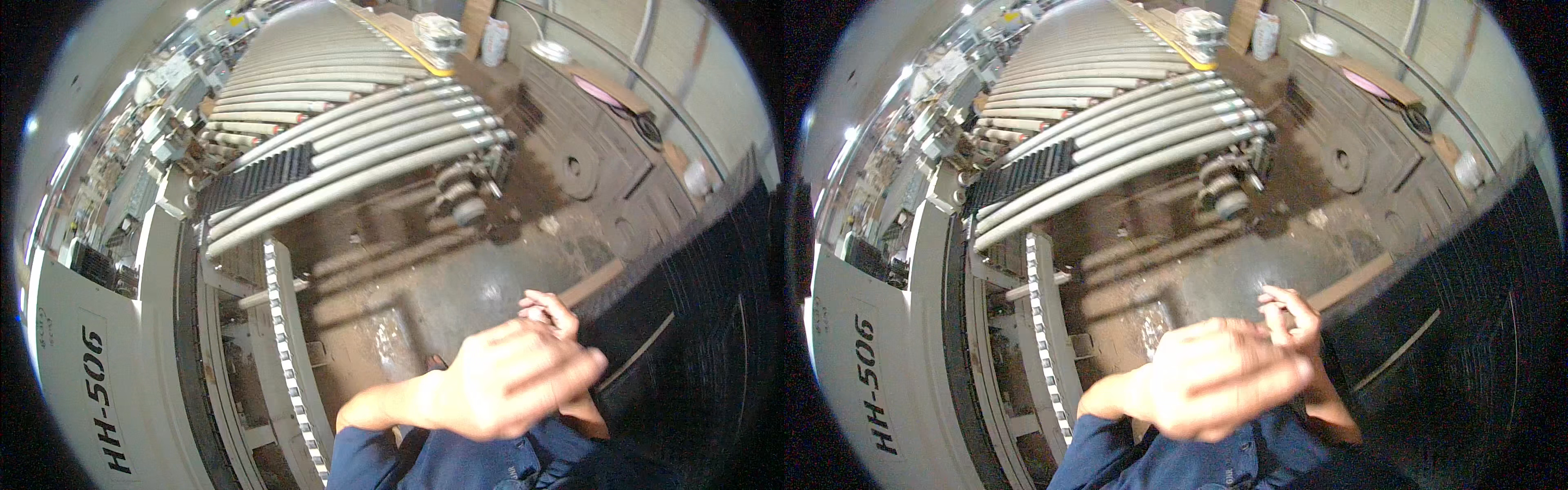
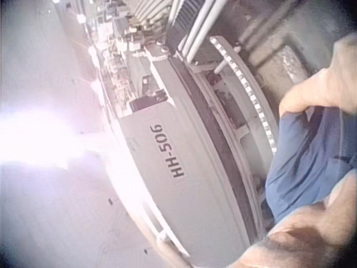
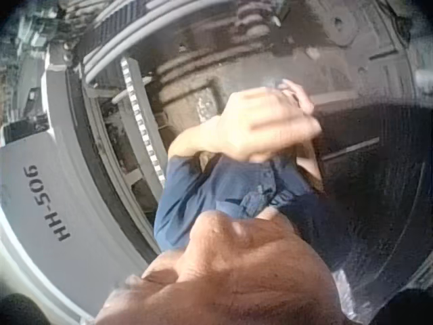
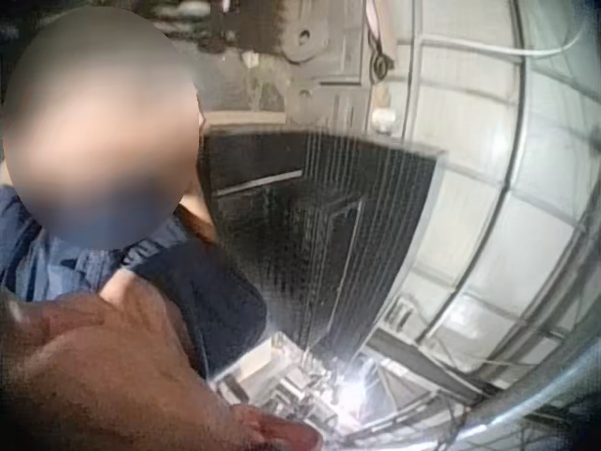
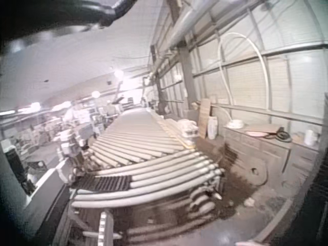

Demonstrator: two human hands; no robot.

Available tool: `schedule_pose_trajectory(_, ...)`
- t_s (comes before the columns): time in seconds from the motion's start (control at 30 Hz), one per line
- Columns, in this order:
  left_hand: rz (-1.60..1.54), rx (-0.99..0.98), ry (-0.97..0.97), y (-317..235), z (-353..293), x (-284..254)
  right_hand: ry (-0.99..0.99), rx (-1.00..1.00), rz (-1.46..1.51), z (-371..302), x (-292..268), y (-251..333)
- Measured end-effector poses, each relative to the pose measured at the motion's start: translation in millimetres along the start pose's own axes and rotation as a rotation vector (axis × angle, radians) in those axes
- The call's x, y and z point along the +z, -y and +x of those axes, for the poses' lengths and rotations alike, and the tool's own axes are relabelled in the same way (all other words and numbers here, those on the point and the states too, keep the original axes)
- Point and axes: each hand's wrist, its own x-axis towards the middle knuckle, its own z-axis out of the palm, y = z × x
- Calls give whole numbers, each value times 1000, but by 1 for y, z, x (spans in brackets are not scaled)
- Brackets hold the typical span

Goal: The person repeatedly picks up black rectangular panels from a roller conveyor and stacks them on a growing pile on the floor. The person handles the panels one at a time, placing them carefully on top of the stack.

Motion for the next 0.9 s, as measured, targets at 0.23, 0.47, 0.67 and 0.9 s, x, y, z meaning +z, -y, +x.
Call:
schedule_pose_trajectory(0.23,30,-1003,-313,107,-124,-37,472,-212,-150,175,137,-30)
schedule_pose_trajectory(0.47,-135,-1645,-708,163,-230,-47,800,-567,-334,381,317,-117)
schedule_pose_trajectory(0.67,-16,-1756,-1100,242,-250,-38,911,-919,-475,522,487,-156)
schedule_pose_trajectory(0.9,15,-1721,-1369,327,-191,-58,1101,-1346,-271,582,593,-166)
